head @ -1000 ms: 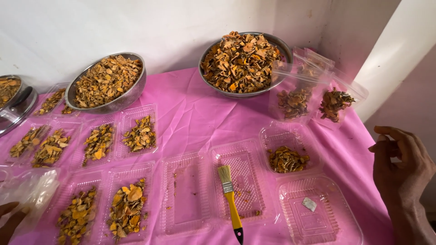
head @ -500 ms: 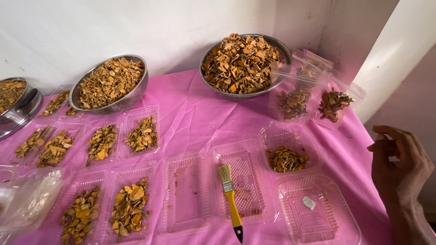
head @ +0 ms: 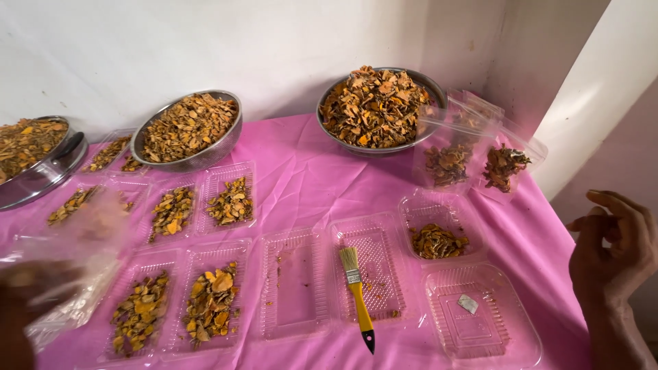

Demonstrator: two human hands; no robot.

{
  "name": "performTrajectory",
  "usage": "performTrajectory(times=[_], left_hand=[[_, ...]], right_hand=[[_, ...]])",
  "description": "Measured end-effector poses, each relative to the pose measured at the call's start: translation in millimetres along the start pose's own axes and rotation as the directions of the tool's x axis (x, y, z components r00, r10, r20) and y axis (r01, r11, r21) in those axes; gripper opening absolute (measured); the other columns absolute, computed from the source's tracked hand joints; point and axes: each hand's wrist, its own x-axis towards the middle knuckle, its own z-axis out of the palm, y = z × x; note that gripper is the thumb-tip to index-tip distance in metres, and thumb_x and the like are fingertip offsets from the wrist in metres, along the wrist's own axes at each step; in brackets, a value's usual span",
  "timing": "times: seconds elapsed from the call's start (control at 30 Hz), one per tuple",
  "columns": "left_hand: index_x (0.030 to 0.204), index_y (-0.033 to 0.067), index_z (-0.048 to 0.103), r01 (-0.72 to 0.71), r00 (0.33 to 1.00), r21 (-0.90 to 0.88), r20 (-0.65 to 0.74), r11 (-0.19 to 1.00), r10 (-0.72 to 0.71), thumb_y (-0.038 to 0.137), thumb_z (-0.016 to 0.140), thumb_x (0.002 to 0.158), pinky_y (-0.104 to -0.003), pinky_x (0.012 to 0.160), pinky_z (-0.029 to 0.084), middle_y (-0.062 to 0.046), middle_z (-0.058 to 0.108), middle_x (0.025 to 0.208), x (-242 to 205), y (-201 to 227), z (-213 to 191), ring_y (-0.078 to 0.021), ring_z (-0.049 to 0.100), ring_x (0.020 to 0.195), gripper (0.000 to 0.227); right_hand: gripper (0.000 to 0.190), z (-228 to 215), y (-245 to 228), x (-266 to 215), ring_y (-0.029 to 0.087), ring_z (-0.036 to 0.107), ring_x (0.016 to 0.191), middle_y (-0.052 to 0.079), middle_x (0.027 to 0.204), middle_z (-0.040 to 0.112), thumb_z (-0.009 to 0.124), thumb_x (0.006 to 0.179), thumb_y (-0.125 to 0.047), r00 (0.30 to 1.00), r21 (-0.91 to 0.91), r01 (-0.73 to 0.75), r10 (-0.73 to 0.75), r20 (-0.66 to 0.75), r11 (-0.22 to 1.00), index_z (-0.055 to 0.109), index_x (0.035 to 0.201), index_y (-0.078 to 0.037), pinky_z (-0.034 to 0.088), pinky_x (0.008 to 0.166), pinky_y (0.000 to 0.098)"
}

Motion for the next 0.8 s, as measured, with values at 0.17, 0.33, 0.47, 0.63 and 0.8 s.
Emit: performTrajectory(times=[0.17, 0.33, 0.47, 0.63, 0.8], left_hand=[[0.105, -0.0074, 0.058, 0.040, 0.995, -0.336, -0.070, 0.941, -0.068, 0.000, 0.054, 0.106, -0.050, 0.087, 0.068, -0.030, 0.069, 0.104, -94, 80, 100, -0.0462, 0.075, 0.088, 0.008], [0.110, 0.0060, 0.070, 0.162, 0.974, -0.759, 0.226, 0.631, 0.021, 0.007, 0.064, 0.095, -0.062, 0.067, 0.069, -0.034, 0.075, 0.107, -118, -1, 152, -0.0469, 0.078, 0.090, 0.017], [0.120, 0.0121, 0.071, 0.276, 0.940, -0.809, 0.339, 0.520, 0.029, 0.007, 0.070, 0.090, -0.056, 0.056, 0.072, -0.040, 0.076, 0.095, -159, 23, 201, -0.0531, 0.080, 0.074, 0.030], [0.095, 0.0034, 0.080, 0.292, 0.917, -0.547, 0.394, 0.785, -0.066, 0.017, 0.075, 0.085, -0.048, 0.064, 0.079, -0.028, 0.089, 0.092, -181, 58, 212, -0.0372, 0.090, 0.080, 0.018], [0.085, 0.0016, 0.077, 0.104, 0.986, -0.359, 0.161, 0.928, -0.048, 0.004, 0.077, 0.080, -0.027, 0.043, 0.046, -0.010, 0.073, 0.065, -197, 69, 219, -0.0157, 0.056, 0.048, 0.005]], right_hand=[[0.021, -13, -82, 20, 0.030, 0.062, 0.088, 0.031, 0.150, 0.055, 0.043, 0.122, 0.027, 0.986, 0.132, -0.168, 0.165, 0.036, 0.977, 0.055, 0.135, 0.015, 0.046, 0.073, 0.0337], [0.007, -14, -186, 22, 0.017, 0.074, 0.099, 0.010, 0.106, 0.077, 0.065, 0.097, -0.006, 0.917, 0.251, -0.315, 0.226, 0.328, 0.915, 0.070, 0.093, -0.004, 0.057, 0.085, 0.0277], [0.018, 18, -224, 3, 0.011, 0.076, 0.097, 0.004, 0.112, 0.078, 0.066, 0.092, -0.017, 0.827, 0.326, -0.313, 0.087, 0.555, 0.892, 0.083, 0.097, -0.011, 0.058, 0.073, 0.0229], [0.018, 58, -235, -29, 0.011, 0.067, 0.068, -0.001, 0.079, 0.075, 0.077, 0.088, -0.023, 0.625, 0.337, -0.661, 0.243, 0.742, 0.670, 0.077, 0.099, -0.009, 0.058, 0.063, 0.0265], [0.008, 71, -218, -39, 0.012, 0.067, 0.065, 0.004, 0.071, 0.075, 0.078, 0.088, -0.012, 0.549, 0.277, -0.767, 0.370, 0.750, 0.579, 0.076, 0.091, -0.005, 0.056, 0.061, 0.0265]])
